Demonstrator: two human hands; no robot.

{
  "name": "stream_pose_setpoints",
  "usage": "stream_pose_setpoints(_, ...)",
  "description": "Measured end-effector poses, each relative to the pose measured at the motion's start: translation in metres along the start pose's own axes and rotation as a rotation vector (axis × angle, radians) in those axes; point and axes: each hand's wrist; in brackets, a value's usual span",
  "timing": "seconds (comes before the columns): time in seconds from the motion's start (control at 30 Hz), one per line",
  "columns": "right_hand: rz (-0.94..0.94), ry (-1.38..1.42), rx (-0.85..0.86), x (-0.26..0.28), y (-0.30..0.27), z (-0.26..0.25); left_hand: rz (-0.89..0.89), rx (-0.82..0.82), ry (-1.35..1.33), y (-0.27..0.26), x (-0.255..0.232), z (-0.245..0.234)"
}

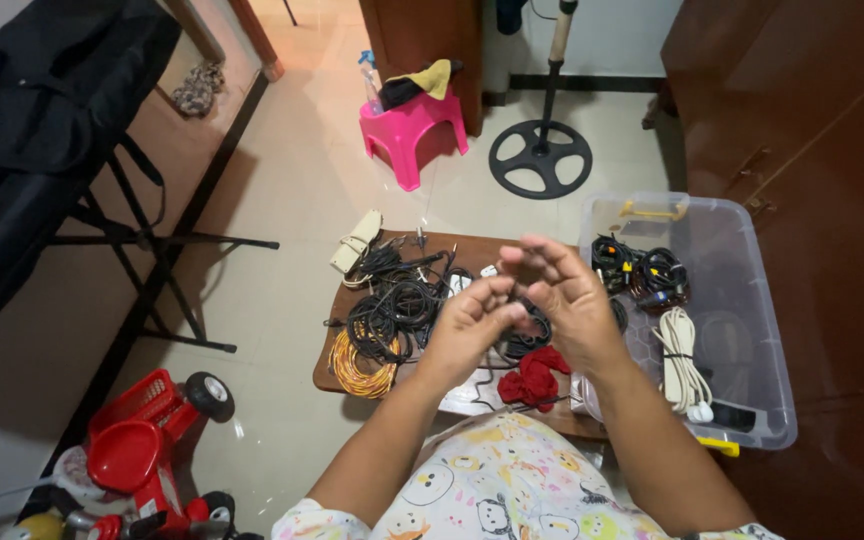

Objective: The recorder is organizing various electronic cables and wires on a small table, wiping them with a cloth and placing them into a plastic storage bin.

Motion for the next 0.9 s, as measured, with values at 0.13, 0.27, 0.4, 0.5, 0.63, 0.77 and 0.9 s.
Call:
stream_pose_setpoints(0.13, 0.016, 0.032, 0.087, -0.040, -0.002, -0.001, 0.112, -0.120, -0.208, 0.011, -0.027, -0.010)
stream_pose_setpoints(0.27, 0.195, -0.310, 0.253, -0.113, -0.012, -0.030, 0.300, -0.294, -0.436, 0.021, -0.079, -0.023)
stream_pose_setpoints(0.4, 0.279, -0.499, 0.125, -0.129, -0.021, -0.060, 0.557, -0.496, -0.216, 0.015, -0.093, -0.059)
stream_pose_setpoints(0.5, 0.251, -0.496, -0.070, -0.096, -0.022, -0.074, 0.475, -0.501, 0.073, 0.008, -0.085, -0.078)
stream_pose_setpoints(0.63, 0.001, -0.626, -0.078, -0.025, -0.020, -0.049, 0.304, -0.403, 0.148, 0.003, -0.059, -0.069)
stream_pose_setpoints(0.77, -0.409, -0.622, -0.020, 0.017, -0.006, -0.008, 0.107, -0.255, 0.070, 0.006, -0.037, -0.051)
stream_pose_setpoints(0.9, -0.451, -0.624, -0.061, 0.018, 0.006, 0.011, 0.072, -0.090, -0.116, 0.004, -0.021, -0.041)
Point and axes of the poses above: each hand's wrist, its own y-axis towards the middle knuckle, its own z-axis out of the palm, x = y × z, and after that the axes turned 8 degrees about z, right-handed
